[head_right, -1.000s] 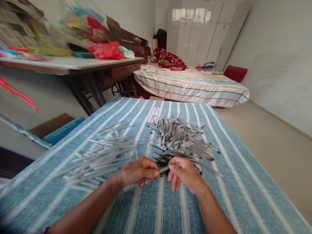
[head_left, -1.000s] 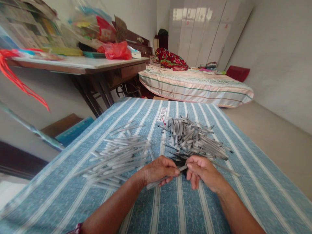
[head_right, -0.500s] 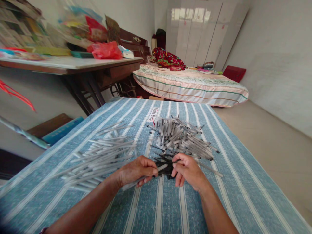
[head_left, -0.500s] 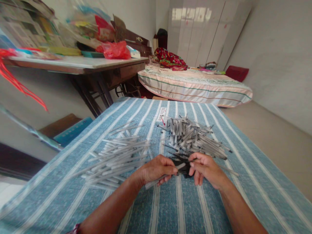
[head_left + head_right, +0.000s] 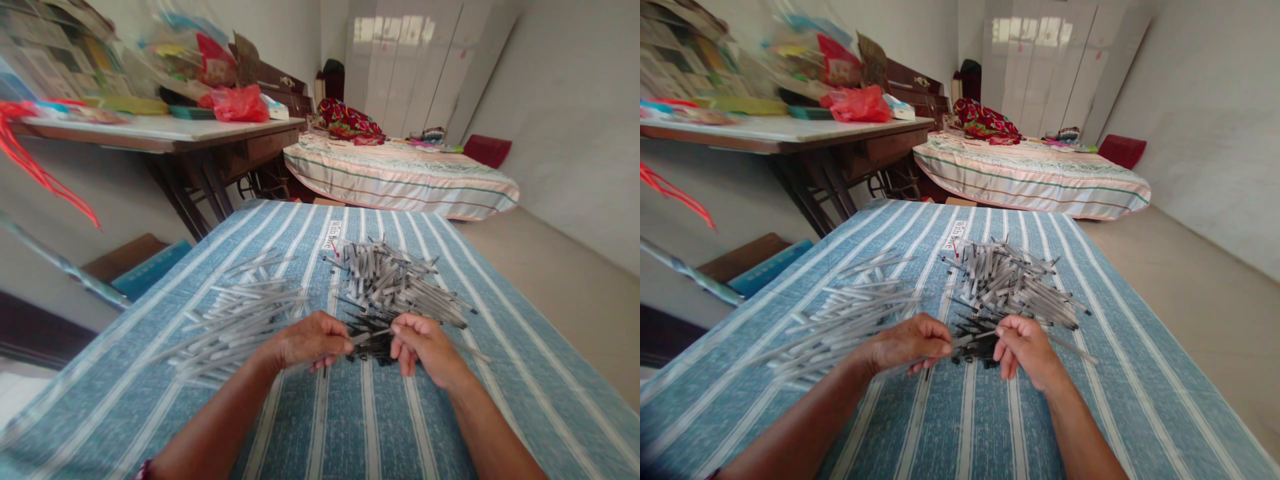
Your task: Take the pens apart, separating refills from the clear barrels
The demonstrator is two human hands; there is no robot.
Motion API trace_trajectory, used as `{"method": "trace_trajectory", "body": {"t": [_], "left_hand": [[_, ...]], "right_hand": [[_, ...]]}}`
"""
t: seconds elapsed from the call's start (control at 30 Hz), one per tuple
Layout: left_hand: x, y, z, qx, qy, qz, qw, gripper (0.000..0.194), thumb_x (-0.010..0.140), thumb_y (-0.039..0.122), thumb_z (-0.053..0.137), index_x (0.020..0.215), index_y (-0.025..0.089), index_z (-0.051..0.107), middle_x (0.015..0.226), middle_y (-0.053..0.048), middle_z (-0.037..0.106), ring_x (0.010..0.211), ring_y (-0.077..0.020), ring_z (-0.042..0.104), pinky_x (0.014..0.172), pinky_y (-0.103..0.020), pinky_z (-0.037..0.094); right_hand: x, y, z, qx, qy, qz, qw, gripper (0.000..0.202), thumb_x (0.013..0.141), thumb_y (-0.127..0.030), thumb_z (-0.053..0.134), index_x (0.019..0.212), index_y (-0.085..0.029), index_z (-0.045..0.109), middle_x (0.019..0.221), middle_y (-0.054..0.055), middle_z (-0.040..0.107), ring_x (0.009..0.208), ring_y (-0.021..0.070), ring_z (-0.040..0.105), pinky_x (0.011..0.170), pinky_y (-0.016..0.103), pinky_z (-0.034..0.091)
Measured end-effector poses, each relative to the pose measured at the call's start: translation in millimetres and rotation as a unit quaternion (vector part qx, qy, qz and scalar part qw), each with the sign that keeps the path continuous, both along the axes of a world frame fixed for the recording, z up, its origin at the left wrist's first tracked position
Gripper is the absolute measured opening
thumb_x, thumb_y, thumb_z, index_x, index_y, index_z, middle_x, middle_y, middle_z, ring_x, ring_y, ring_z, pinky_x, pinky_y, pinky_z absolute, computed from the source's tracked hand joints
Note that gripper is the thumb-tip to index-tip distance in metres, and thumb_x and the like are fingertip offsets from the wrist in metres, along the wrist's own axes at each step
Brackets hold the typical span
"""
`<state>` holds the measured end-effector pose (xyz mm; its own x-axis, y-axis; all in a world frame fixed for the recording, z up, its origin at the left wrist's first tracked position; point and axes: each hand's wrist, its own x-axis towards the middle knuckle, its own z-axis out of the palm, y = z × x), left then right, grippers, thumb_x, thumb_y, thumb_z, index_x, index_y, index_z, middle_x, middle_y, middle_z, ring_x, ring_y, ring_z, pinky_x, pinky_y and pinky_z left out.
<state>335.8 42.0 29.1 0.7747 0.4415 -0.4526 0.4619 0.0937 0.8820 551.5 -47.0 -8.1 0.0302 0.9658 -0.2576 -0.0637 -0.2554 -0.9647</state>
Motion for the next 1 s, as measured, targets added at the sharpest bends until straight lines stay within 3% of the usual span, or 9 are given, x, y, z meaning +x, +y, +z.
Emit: {"method": "trace_trajectory", "body": {"t": [0.2, 0.37, 0.5, 0.7, 0.83, 1.0], "left_hand": [[-40.3, 29.6, 20.3, 0.123, 0.102, -0.01, 0.987, 0.021, 0.062, 0.037, 0.059, 0.061, 0.016, 0.057, 0.045, 0.005, 0.047, 0.04, -0.0088, 0.044, 0.038, -0.018, 0.033], [-53.3, 40.0, 22.7, 0.204, 0.114, 0.053, 0.971, 0.025, 0.066, 0.041, 0.054, 0.061, 0.016, 0.054, 0.048, 0.004, 0.049, 0.042, -0.0101, 0.047, 0.042, -0.019, 0.036], [-52.2, 43.5, 23.3, 0.341, 0.211, 0.055, 0.915, 0.024, 0.073, 0.037, 0.045, 0.064, 0.017, 0.054, 0.052, 0.003, 0.054, 0.049, -0.0123, 0.053, 0.049, -0.02, 0.04], [-57.1, 50.2, 27.4, 0.455, 0.336, 0.093, 0.819, 0.015, 0.068, 0.029, 0.052, 0.066, 0.016, 0.058, 0.067, -0.007, 0.061, 0.069, -0.0231, 0.059, 0.061, -0.029, 0.039], [-46.1, 46.0, 30.2, 0.496, 0.364, 0.116, 0.78, 0.02, 0.074, 0.031, 0.047, 0.077, 0.016, 0.06, 0.074, -0.01, 0.063, 0.074, -0.0258, 0.06, 0.063, -0.032, 0.04], [6.7, 50.6, 25.3, 0.549, 0.294, 0.069, 0.779, 0.024, 0.081, 0.025, 0.042, 0.094, 0.018, 0.061, 0.091, -0.01, 0.064, 0.087, -0.0236, 0.059, 0.074, -0.032, 0.043]], "right_hand": [[4.4, 3.7, -0.4, 0.005, 0.013, -0.067, 0.998, 0.028, 0.07, -0.042, 0.059, 0.068, -0.016, 0.049, 0.047, -0.002, 0.059, 0.029, 0.0099, 0.052, 0.027, 0.015, 0.036], [3.4, 4.1, -1.0, -0.001, -0.003, -0.082, 0.997, 0.026, 0.069, -0.039, 0.058, 0.079, -0.017, 0.048, 0.05, -0.002, 0.061, 0.028, 0.0107, 0.052, 0.025, 0.015, 0.035], [2.7, 3.8, -0.2, -0.001, -0.019, -0.082, 0.996, 0.034, 0.069, -0.043, 0.059, 0.088, -0.017, 0.048, 0.048, -0.004, 0.06, 0.026, 0.0109, 0.051, 0.024, 0.015, 0.034], [-0.3, 3.6, -1.7, 0.0, -0.033, -0.062, 0.998, 0.031, 0.071, -0.047, 0.057, 0.075, -0.017, 0.05, 0.05, -0.003, 0.059, 0.027, 0.0093, 0.051, 0.026, 0.015, 0.035], [-0.4, 4.6, -4.7, 0.009, -0.036, -0.059, 0.998, 0.031, 0.073, -0.047, 0.057, 0.072, -0.017, 0.05, 0.05, -0.003, 0.059, 0.027, 0.0091, 0.051, 0.026, 0.015, 0.035], [-0.9, 4.7, -5.4, 0.014, -0.025, -0.055, 0.998, 0.031, 0.073, -0.046, 0.057, 0.07, -0.016, 0.049, 0.049, -0.003, 0.059, 0.027, 0.0087, 0.05, 0.025, 0.014, 0.034]]}}
